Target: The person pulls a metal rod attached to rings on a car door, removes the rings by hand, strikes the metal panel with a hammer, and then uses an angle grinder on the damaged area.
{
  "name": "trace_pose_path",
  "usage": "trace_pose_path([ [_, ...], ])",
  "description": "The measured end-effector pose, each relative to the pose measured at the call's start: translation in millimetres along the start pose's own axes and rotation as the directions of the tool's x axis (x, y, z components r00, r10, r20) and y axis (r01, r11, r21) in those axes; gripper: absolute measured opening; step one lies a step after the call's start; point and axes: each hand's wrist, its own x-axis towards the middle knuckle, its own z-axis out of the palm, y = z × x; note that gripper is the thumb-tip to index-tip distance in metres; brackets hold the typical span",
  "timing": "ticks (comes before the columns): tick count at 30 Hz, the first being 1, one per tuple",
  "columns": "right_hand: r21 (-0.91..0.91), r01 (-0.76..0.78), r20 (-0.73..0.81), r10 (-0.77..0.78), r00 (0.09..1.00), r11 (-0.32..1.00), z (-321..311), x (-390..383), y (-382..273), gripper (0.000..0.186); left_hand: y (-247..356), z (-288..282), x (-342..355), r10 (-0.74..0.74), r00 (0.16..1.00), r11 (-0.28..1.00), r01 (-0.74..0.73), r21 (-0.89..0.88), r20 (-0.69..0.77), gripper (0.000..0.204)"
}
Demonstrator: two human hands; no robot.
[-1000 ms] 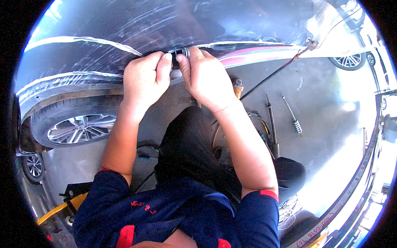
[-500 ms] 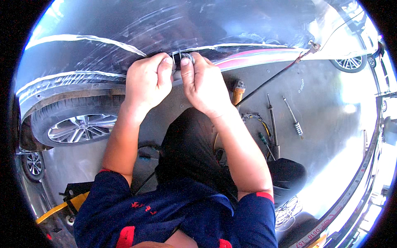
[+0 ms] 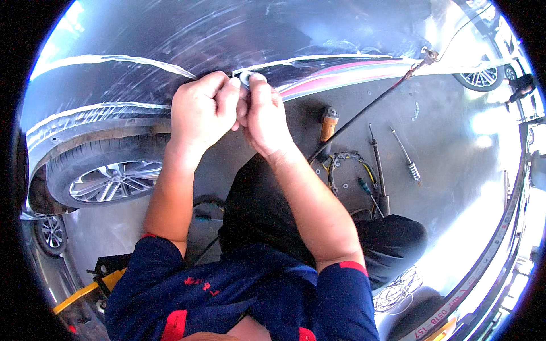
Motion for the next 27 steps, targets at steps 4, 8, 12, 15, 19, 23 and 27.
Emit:
trace_pose_path([
  [4,0.094,-0.045,0.085,0.037,0.996,0.995,-25,4,10,0.045,16,5,4,-0.179,0.984,0.983,0.179,0.033,0.011,0.032],
  [8,-0.092,-0.085,0.129,0.097,0.987,0.992,-58,-15,-6,0.041,9,18,1,-0.136,0.988,0.989,0.14,0.047,-0.078,0.031],
  [12,-0.109,-0.136,0.062,0.143,0.988,0.985,-88,-25,-3,0.042,6,33,-9,-0.247,0.964,0.964,0.235,-0.12,-0.097,0.034],
  [15,-0.096,-0.132,0.034,0.135,0.99,0.987,-105,-31,0,0.043,22,45,-15,-0.478,0.879,0.76,0.408,-0.505,-0.009,0.036],
  [19,-0.096,-0.079,0.177,0.095,0.98,0.992,-130,-39,-6,0.044,18,65,-24,-0.533,0.726,-0.293,0.324,-0.899,0.435,0.039],
  [23,-0.272,-0.147,0.213,0.209,0.954,0.951,-148,-48,-12,0.05,26,86,-71,-0.373,0.847,0.285,0.493,-0.822,0.378,0.043],
  [27,-0.395,-0.204,0.341,0.349,0.873,0.896,-176,-49,0,0.048,34,102,-90,-0.144,0.922,0.836,0.308,-0.454,0.359,0.034],
])
